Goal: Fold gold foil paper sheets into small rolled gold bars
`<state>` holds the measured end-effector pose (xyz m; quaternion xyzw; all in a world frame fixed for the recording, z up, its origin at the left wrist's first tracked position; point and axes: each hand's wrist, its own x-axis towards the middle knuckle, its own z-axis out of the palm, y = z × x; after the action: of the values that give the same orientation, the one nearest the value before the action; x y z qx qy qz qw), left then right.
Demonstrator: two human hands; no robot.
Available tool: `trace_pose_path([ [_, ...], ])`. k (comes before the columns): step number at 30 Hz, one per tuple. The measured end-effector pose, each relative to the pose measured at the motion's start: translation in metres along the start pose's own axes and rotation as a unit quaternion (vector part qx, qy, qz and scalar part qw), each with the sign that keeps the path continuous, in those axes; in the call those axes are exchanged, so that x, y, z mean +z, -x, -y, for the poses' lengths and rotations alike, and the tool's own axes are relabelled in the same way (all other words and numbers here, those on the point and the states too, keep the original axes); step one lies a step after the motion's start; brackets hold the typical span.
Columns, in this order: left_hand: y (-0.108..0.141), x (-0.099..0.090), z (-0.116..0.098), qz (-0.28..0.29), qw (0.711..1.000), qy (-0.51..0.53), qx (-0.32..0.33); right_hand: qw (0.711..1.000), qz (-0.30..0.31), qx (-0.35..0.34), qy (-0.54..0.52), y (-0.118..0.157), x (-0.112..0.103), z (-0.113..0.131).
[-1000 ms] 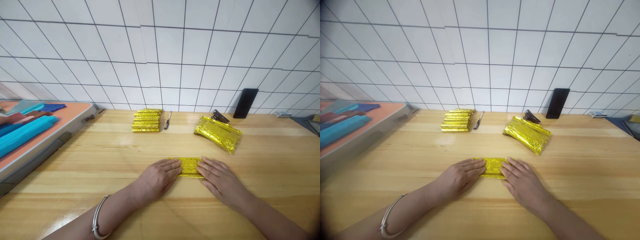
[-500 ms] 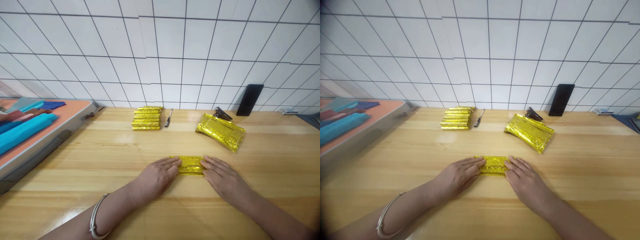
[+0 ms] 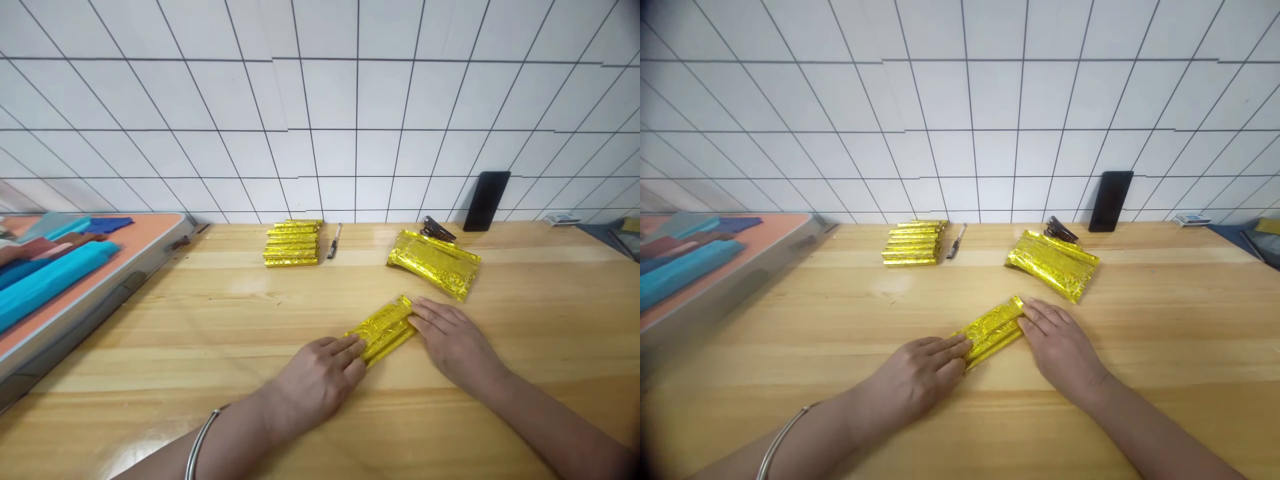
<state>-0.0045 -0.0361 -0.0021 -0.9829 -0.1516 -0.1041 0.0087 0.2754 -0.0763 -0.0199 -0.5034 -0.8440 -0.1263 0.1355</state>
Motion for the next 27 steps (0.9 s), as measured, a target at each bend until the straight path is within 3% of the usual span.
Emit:
trace_pose_path([
  [2, -0.001, -0.001, -0.008, 0.009, 1.000, -0.023, 0.002, 1.000, 0.010, -0.014, -0.012, 0.000, -0.008, 0.013],
  [6, -0.002, -0.004, -0.017, 0.026, 0.999, -0.046, 0.002, 0.990, 0.096, -0.050, -0.093, -0.003, -0.021, 0.041],
  [11, -0.001, -0.008, -0.026, 0.039, 0.998, -0.034, -0.033, 0.967, 0.182, -0.059, -0.168, -0.003, -0.021, 0.048],
  [18, 0.001, -0.017, -0.039, 0.128, 0.990, 0.007, -0.058, 0.963, 0.207, -0.056, -0.163, -0.003, -0.027, 0.046],
  [27, 0.001, -0.022, -0.039, 0.109, 0.993, 0.011, -0.053, 0.958, 0.188, -0.065, -0.205, -0.039, -0.020, 0.055],
])
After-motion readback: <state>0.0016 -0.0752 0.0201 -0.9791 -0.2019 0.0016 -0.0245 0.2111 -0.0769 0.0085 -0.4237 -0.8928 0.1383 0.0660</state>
